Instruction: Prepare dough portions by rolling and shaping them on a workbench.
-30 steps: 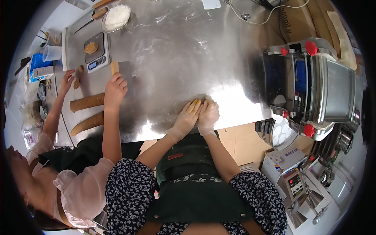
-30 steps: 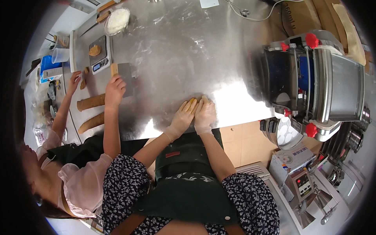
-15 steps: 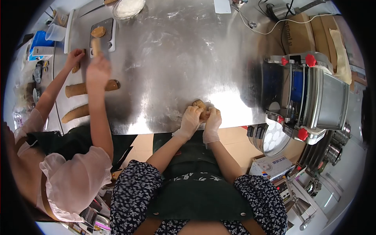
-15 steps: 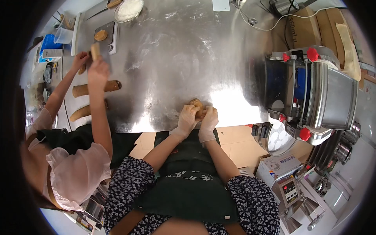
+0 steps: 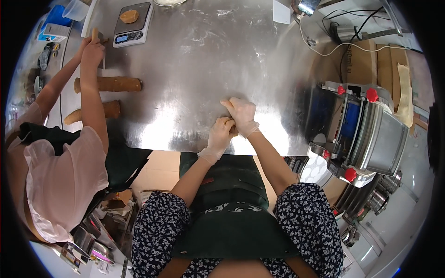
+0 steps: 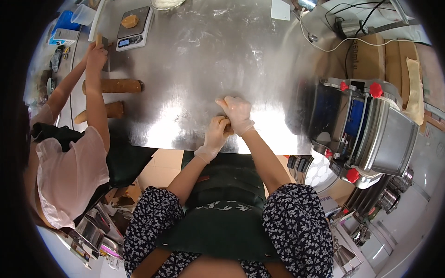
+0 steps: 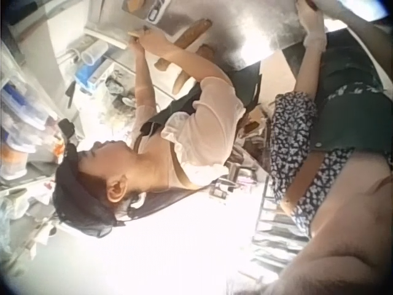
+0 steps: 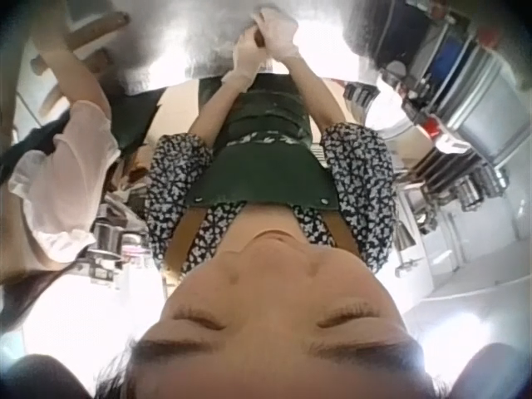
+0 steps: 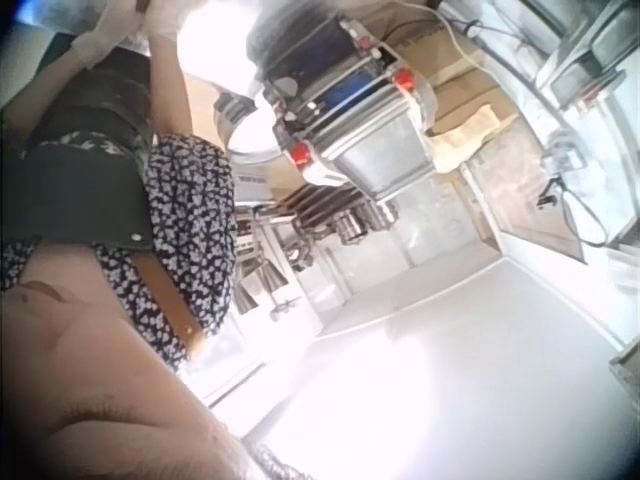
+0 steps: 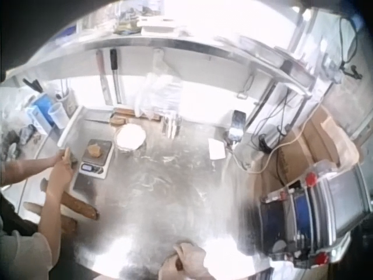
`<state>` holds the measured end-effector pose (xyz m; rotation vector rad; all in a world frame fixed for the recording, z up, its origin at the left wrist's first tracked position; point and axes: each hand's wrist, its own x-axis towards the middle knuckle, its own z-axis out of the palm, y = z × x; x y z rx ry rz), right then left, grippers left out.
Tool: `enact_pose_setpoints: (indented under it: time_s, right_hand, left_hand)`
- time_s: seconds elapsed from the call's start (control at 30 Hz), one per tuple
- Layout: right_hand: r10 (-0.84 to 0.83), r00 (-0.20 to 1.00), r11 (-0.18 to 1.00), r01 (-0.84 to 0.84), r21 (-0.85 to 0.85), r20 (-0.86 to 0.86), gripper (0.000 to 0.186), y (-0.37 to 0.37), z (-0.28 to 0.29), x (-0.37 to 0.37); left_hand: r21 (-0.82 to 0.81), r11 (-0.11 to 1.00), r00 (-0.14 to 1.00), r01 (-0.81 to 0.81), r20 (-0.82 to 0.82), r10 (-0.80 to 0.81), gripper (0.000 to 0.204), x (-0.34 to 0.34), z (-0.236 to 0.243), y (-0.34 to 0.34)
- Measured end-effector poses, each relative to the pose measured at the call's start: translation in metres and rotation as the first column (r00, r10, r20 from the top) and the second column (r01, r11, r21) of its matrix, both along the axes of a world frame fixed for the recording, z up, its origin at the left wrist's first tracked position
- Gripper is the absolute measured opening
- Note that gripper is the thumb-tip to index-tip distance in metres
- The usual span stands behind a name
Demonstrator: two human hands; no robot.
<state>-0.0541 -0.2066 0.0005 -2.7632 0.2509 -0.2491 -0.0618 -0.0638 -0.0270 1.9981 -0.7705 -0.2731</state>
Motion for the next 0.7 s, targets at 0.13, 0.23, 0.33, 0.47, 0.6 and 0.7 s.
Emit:
enact_pose_setpoints:
  time_s: [0.13,0.23,0.33,0.47,0.6,0.7]
  right_hand:
    - [-0.044,0.999,0.999,0.044,0.012,-0.023,0.010,0.006,-0.005,-0.021]
    - [-0.100,0.994,0.993,0.103,-0.061,0.054,0.008,0.003,-0.001,-0.022]
    - [-0.040,0.996,0.974,0.056,-0.218,0.077,0.009,-0.016,-0.015,-0.021]
    - [-0.158,0.985,0.986,0.155,0.061,0.066,0.007,-0.015,-0.015,-0.022]
    - [-0.365,0.923,0.926,0.347,0.148,0.122,0.033,0.000,-0.004,-0.032]
    - [-0.385,0.900,0.921,0.361,0.146,0.202,0.035,-0.014,-0.016,-0.032]
  left_hand:
    - [0.068,0.995,0.992,0.071,-0.105,-0.063,0.033,0.005,0.014,-0.007]
    - [0.242,0.965,0.970,0.100,-0.240,-0.040,0.030,0.009,0.026,-0.018]
    - [0.171,0.981,0.989,0.091,-0.128,-0.069,0.029,0.008,0.025,-0.015]
    - [0.035,0.995,0.959,0.088,-0.272,-0.076,0.026,0.013,0.018,-0.013]
    - [0.132,0.961,0.953,0.241,-0.219,-0.209,0.020,0.014,0.020,-0.021]
    - [0.161,0.945,0.947,0.285,-0.201,-0.252,0.029,0.011,0.028,-0.022]
